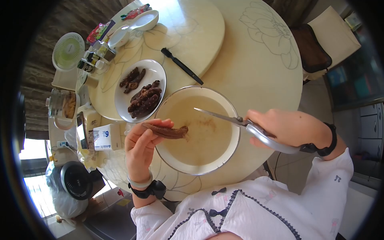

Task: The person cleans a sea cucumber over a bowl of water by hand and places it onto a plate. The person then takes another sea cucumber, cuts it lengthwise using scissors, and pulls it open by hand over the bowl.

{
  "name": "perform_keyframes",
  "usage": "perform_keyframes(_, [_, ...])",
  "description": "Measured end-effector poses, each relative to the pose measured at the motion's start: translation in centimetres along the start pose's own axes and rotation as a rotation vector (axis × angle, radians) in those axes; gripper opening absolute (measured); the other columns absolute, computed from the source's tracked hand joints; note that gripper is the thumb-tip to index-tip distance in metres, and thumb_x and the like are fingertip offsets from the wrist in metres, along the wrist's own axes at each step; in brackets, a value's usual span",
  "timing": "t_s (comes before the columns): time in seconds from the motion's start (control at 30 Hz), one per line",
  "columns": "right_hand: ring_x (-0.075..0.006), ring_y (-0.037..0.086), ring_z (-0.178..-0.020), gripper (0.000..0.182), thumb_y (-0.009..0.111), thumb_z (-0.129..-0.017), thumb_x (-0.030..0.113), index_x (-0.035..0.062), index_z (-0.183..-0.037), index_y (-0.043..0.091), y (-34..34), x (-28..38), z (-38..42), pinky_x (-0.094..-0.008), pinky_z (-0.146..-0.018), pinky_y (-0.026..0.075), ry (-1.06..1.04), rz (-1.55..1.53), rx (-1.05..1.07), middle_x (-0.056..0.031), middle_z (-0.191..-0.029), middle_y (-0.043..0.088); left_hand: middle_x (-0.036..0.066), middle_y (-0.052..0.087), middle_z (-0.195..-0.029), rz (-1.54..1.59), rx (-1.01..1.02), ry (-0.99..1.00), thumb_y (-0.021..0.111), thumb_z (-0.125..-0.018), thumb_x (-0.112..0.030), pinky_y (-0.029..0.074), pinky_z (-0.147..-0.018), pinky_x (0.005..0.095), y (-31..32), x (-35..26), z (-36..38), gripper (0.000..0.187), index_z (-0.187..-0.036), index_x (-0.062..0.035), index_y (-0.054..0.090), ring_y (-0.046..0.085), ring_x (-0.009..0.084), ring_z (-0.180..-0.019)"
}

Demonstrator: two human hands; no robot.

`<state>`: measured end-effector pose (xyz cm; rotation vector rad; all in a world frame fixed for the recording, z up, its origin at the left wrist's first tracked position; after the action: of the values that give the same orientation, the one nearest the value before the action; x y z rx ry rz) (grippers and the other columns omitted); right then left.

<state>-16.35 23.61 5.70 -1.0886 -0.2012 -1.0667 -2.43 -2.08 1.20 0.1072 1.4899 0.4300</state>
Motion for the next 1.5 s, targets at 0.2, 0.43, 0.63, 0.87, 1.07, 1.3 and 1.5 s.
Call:
perform_keyframes(0.2, [-0.0347,0.067,-0.061,0.024,0.066,-0.087,0.016,-0.0028,-0.099,0.057,-1.4,1.2,-2.8,-0.0424,-0.056,0.052,0.012,0.641,0.016,-0.0156,-0.065,0.065,0.020,0.066,-0.125,0.021,0.022,0.020,0.049,-0.101,-0.004,0.048,-0.103,0.0373,-0.2,1.0,-0.4,0.031,-0.129,0.0084,0.056,0.065,0.0246,-0.116])
perform_keyframes(0.43, [-0.0294,0.068,-0.058,0.014,0.065,-0.079,0.013,0.0000,-0.082,0.060,-0.9,4.4,-5.6,-0.0370,-0.053,0.051,-0.165,1.012,0.050,-0.0137,-0.062,0.065,0.017,0.066,-0.124,-0.144,0.081,0.144,0.046,-0.100,0.004,0.045,-0.105,0.0366,0.4,1.5,-0.3,0.030,-0.130,0.0068,0.052,0.065,0.0225,-0.111])
perform_keyframes(0.63, [-0.0333,0.066,-0.061,0.022,0.072,-0.078,0.017,0.0036,-0.092,0.061,-5.7,6.2,-3.2,-0.0395,-0.056,0.051,-0.103,0.847,-0.084,-0.0137,-0.064,0.065,0.024,0.066,-0.123,-0.128,0.039,0.057,0.043,-0.099,-0.004,0.046,-0.108,0.0431,0.4,0.9,-0.3,0.028,-0.123,0.0070,0.053,0.063,0.0319,-0.120])
perform_keyframes(0.87, [-0.0354,0.068,-0.070,0.038,0.076,-0.084,0.033,0.0097,-0.109,0.060,-10.1,0.1,-5.1,-0.0426,-0.063,0.051,-0.050,0.487,-0.488,-0.0133,-0.076,0.070,0.032,0.060,-0.127,0.234,0.024,-0.022,0.039,-0.098,-0.001,0.048,-0.107,0.0477,0.8,1.7,-0.8,0.022,-0.117,0.0027,0.050,0.060,0.0390,-0.123])
perform_keyframes(1.07, [-0.0330,0.069,-0.084,0.036,0.069,-0.087,0.024,0.0106,-0.118,0.060,-9.8,-4.9,-11.8,-0.0406,-0.074,0.053,-0.079,0.494,-0.703,-0.0146,-0.089,0.071,0.027,0.058,-0.133,0.430,0.084,-0.111,0.041,-0.098,0.005,0.046,-0.110,0.0465,1.4,2.5,-0.9,0.020,-0.115,-0.0012,0.049,0.056,0.0349,-0.129])
perform_keyframes(1.3, [-0.0335,0.067,-0.099,0.045,0.066,-0.086,0.023,0.0060,-0.127,0.060,-8.9,-4.3,-17.1,-0.0411,-0.082,0.054,-0.139,0.461,-0.685,-0.0181,-0.111,0.069,0.033,0.056,-0.133,0.344,0.030,-0.042,0.044,-0.094,0.006,0.046,-0.110,0.0493,1.6,2.7,-0.7,0.018,-0.109,-0.0033,0.048,0.056,0.0415,-0.128])
perform_keyframes(1.5, [-0.0347,0.065,-0.092,0.052,0.069,-0.086,0.023,0.0056,-0.134,0.060,-8.8,-4.4,-18.5,-0.0406,-0.081,0.053,-0.277,0.483,-0.660,-0.0196,-0.105,0.066,0.028,0.055,-0.137,0.313,0.049,-0.128,0.043,-0.101,0.002,0.047,-0.109,0.0443,1.8,3.0,-0.5,0.018,-0.118,-0.0023,0.045,0.055,0.0333,-0.130])
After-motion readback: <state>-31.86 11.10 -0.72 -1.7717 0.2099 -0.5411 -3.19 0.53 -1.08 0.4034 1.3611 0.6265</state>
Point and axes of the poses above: each hand's wrist, its own z-axis away from the middle knuckle, its own y-axis out of the palm, x = y × z, the point moved 6 cm from there along -z, towards the middle knuckle
